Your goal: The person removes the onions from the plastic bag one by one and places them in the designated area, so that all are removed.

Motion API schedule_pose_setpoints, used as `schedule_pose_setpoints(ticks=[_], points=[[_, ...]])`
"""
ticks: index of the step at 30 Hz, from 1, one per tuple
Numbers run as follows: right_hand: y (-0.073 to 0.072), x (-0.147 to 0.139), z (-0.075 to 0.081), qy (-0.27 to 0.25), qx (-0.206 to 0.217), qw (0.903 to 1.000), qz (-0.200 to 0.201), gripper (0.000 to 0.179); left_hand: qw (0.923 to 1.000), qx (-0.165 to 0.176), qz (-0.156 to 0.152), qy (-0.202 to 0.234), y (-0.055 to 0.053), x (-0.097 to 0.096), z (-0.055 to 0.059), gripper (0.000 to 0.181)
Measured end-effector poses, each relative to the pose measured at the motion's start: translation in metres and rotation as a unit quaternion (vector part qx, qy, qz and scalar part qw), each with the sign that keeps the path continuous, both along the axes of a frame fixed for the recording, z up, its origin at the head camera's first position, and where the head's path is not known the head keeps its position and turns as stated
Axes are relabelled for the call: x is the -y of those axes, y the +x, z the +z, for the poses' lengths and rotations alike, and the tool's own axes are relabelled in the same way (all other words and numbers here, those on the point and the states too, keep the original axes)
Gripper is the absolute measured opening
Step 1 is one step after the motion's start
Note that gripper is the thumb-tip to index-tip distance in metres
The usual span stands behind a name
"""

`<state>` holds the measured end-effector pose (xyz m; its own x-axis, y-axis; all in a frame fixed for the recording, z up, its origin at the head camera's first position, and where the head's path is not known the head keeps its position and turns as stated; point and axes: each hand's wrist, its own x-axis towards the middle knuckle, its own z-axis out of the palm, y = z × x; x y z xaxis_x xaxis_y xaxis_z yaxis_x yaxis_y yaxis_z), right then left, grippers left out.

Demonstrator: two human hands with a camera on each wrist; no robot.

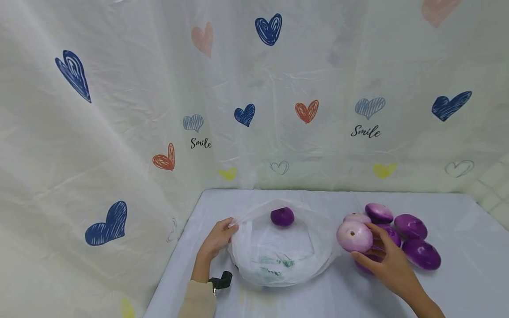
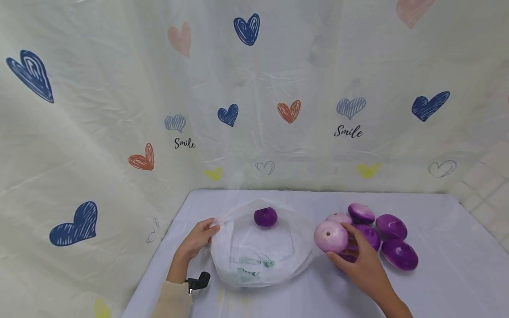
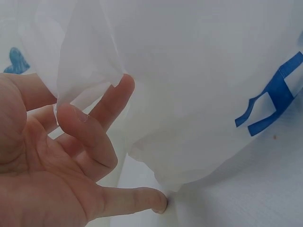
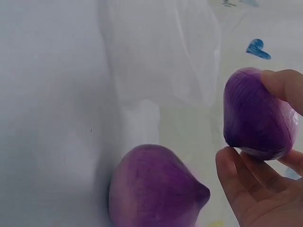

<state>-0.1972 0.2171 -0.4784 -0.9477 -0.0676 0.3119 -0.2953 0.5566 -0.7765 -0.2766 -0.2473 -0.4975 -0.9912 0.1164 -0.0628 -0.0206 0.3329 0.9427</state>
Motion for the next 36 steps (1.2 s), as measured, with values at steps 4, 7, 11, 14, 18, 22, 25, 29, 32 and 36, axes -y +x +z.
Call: schedule_pose_setpoints(ticks=[4,7,11,14,18,22,25,29,32,36], points=[[0.004,-0.01,-0.001,0.008,0.01,0.9998,-0.016,0.082,1.0,0.001,-0.001,-0.001,0.0,0.0,0.0,0.028],[0.007,-0.017,-0.002,0.014,0.011,0.9994,-0.03,0.083,1.0,0.0,-0.001,-0.001,0.001,0.0,0.0,0.027],[0.01,-0.026,-0.005,0.018,0.011,0.9987,-0.046,0.085,1.0,-0.001,-0.001,0.0,0.001,0.0,0.0,0.027],[0.012,-0.034,-0.007,0.022,0.012,0.998,-0.059,0.086,1.0,-0.001,-0.002,0.002,0.001,0.0,0.0,0.027],[0.014,-0.044,-0.011,0.015,0.003,0.9977,-0.066,0.087,1.0,-0.002,-0.003,0.001,0.0,0.0,-0.001,0.027],[0.017,-0.054,-0.013,0.019,0.002,0.997,-0.075,0.089,1.0,-0.002,-0.003,-0.003,0.001,0.001,0.0,0.027],[0.02,-0.06,-0.012,0.034,0.027,0.9952,-0.087,0.093,1.0,-0.003,-0.002,-0.005,0.001,0.0,0.0,0.027],[0.023,-0.067,-0.013,0.035,0.074,0.9921,-0.095,0.097,1.0,-0.005,0.0,-0.007,0.001,0.0,0.001,0.026],[0.024,-0.073,-0.015,0.025,0.099,0.9896,-0.101,0.098,1.0,-0.006,0.0,-0.006,0.001,0.0,0.0,0.027],[0.024,-0.079,-0.017,0.018,0.118,0.9856,-0.119,0.102,1.0,-0.005,-0.001,-0.004,0.001,0.001,0.0,0.026]])
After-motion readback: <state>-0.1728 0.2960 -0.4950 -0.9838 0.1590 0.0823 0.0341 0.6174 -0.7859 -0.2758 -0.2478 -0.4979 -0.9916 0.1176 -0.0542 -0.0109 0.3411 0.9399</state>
